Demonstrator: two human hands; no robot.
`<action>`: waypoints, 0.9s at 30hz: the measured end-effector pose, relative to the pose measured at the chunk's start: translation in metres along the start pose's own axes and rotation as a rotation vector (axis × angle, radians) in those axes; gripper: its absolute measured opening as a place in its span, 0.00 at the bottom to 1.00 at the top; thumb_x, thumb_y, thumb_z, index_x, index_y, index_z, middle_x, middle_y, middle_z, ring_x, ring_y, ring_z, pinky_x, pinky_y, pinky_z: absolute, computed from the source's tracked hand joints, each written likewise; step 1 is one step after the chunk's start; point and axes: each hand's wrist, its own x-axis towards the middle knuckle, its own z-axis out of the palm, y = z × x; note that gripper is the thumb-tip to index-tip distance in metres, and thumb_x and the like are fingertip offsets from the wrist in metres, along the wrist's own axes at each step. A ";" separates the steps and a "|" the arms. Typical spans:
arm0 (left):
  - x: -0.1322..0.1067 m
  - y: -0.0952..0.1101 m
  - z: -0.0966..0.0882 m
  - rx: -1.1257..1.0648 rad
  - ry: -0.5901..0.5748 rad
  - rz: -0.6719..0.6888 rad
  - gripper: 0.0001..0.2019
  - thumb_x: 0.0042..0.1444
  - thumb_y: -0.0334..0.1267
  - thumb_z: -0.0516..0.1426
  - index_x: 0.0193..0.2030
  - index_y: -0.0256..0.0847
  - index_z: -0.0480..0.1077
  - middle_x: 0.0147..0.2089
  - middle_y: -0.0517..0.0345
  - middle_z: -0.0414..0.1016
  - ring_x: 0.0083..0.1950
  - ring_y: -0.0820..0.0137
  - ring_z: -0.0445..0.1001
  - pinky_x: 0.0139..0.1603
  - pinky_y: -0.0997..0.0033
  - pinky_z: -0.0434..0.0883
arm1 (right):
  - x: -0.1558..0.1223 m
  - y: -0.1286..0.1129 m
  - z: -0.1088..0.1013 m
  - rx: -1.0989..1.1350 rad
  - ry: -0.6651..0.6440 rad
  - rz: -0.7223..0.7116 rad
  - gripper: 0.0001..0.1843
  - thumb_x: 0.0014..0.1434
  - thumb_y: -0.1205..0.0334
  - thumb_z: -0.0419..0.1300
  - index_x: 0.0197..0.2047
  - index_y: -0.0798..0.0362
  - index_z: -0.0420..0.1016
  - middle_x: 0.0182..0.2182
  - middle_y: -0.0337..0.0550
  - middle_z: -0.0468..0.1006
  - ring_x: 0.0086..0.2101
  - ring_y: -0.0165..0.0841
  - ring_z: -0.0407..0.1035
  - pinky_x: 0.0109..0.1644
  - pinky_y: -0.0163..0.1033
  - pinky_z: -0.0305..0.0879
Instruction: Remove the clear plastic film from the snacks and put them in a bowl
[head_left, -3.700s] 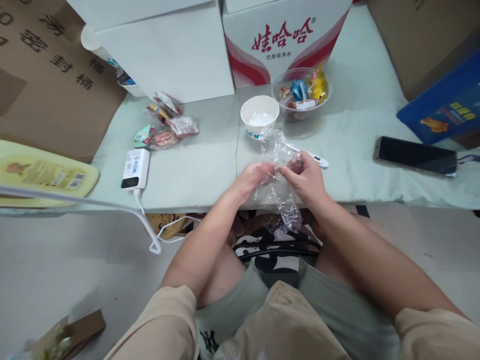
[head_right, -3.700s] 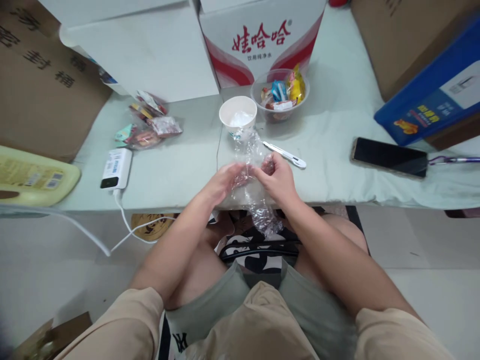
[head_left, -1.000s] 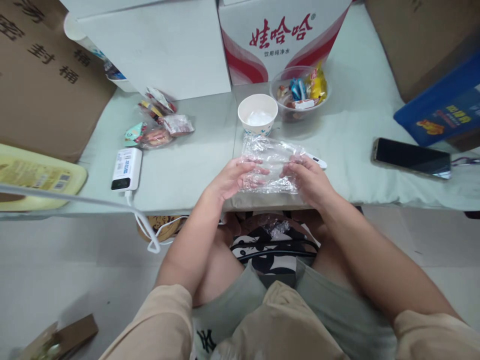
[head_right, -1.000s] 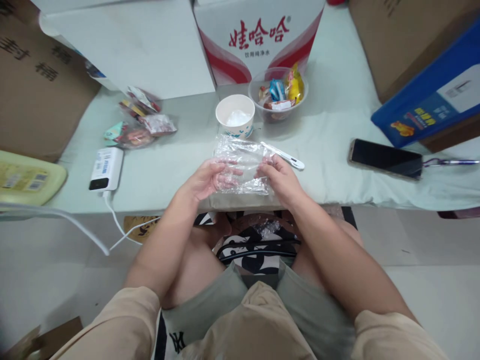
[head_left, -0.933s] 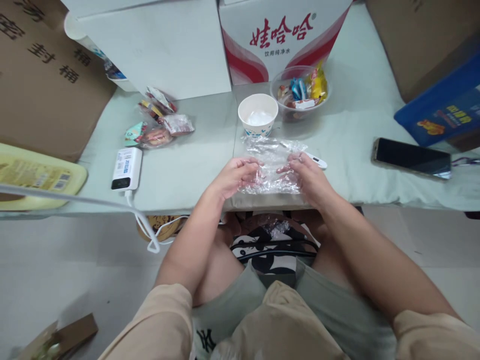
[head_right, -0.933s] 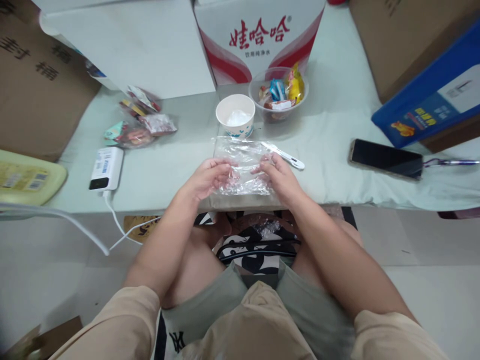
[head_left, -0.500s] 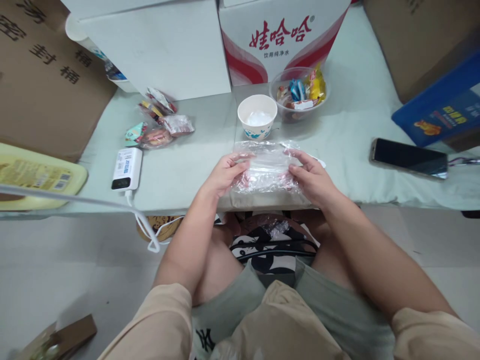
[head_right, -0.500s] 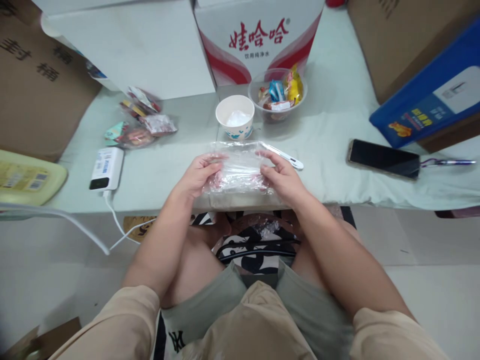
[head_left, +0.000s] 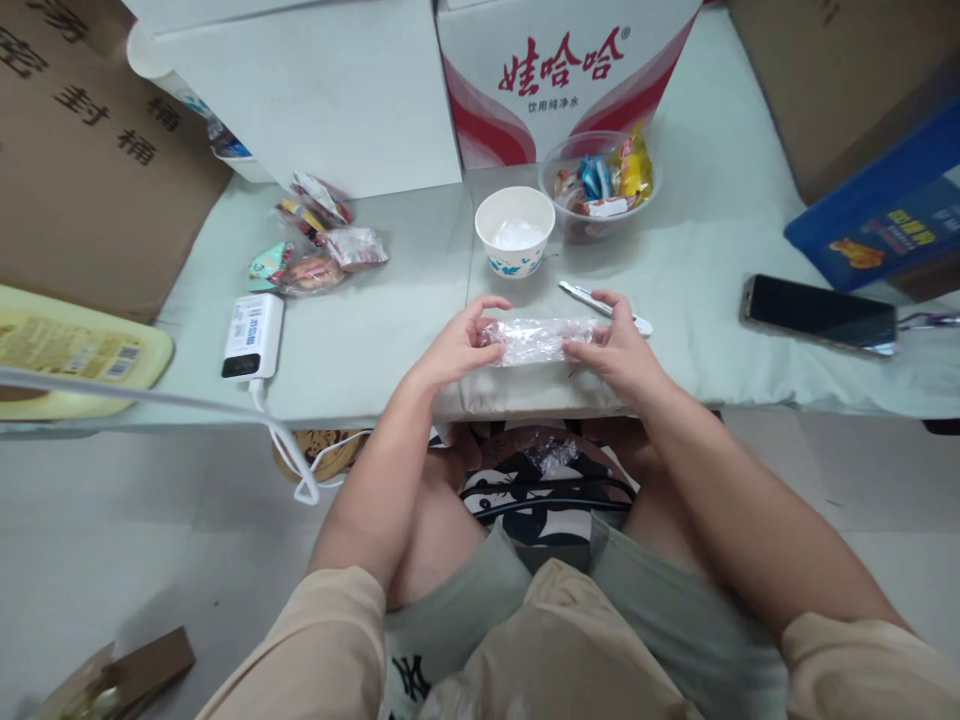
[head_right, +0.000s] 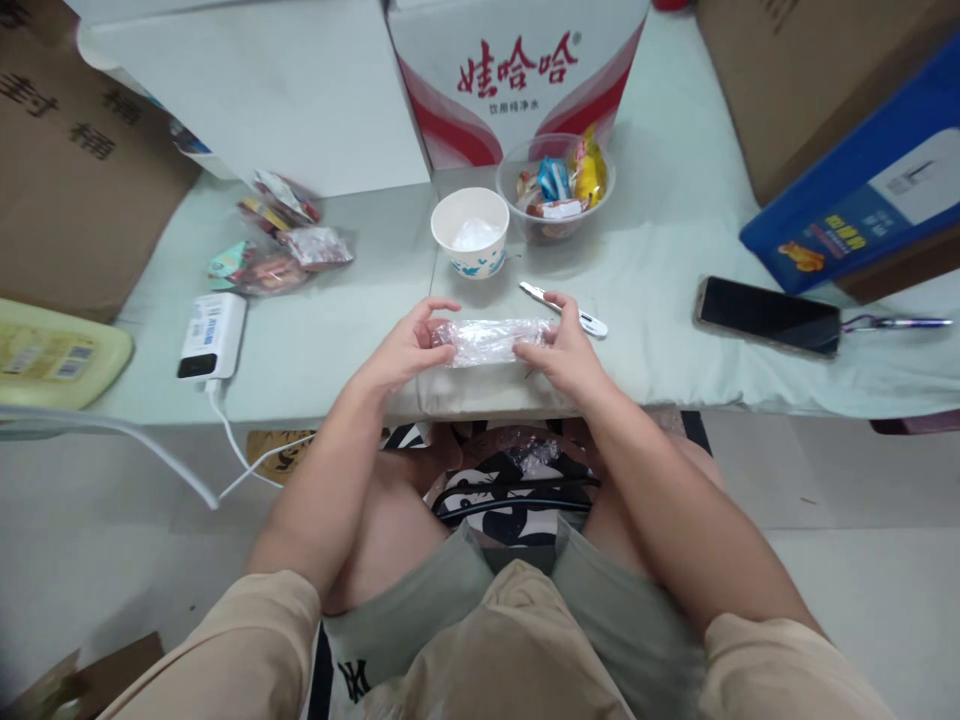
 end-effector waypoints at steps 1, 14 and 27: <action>0.000 -0.001 0.000 -0.006 0.003 0.008 0.31 0.42 0.31 0.65 0.55 0.44 0.65 0.32 0.66 0.70 0.29 0.78 0.69 0.32 0.77 0.67 | 0.001 0.003 -0.001 -0.006 0.012 0.000 0.42 0.44 0.60 0.72 0.59 0.41 0.58 0.29 0.30 0.73 0.25 0.31 0.69 0.31 0.41 0.71; 0.007 -0.007 -0.005 0.060 0.205 0.098 0.27 0.43 0.31 0.63 0.53 0.44 0.65 0.37 0.62 0.72 0.36 0.74 0.71 0.37 0.74 0.68 | -0.003 -0.011 0.007 -0.040 0.012 -0.046 0.16 0.47 0.52 0.70 0.33 0.48 0.69 0.30 0.37 0.75 0.32 0.34 0.70 0.38 0.42 0.69; 0.011 -0.018 0.032 0.045 -0.033 0.255 0.37 0.47 0.53 0.70 0.62 0.45 0.66 0.65 0.44 0.71 0.65 0.56 0.71 0.63 0.57 0.69 | -0.027 -0.016 0.026 -0.242 -0.167 -0.408 0.14 0.60 0.46 0.63 0.36 0.47 0.71 0.38 0.42 0.81 0.39 0.39 0.75 0.47 0.46 0.69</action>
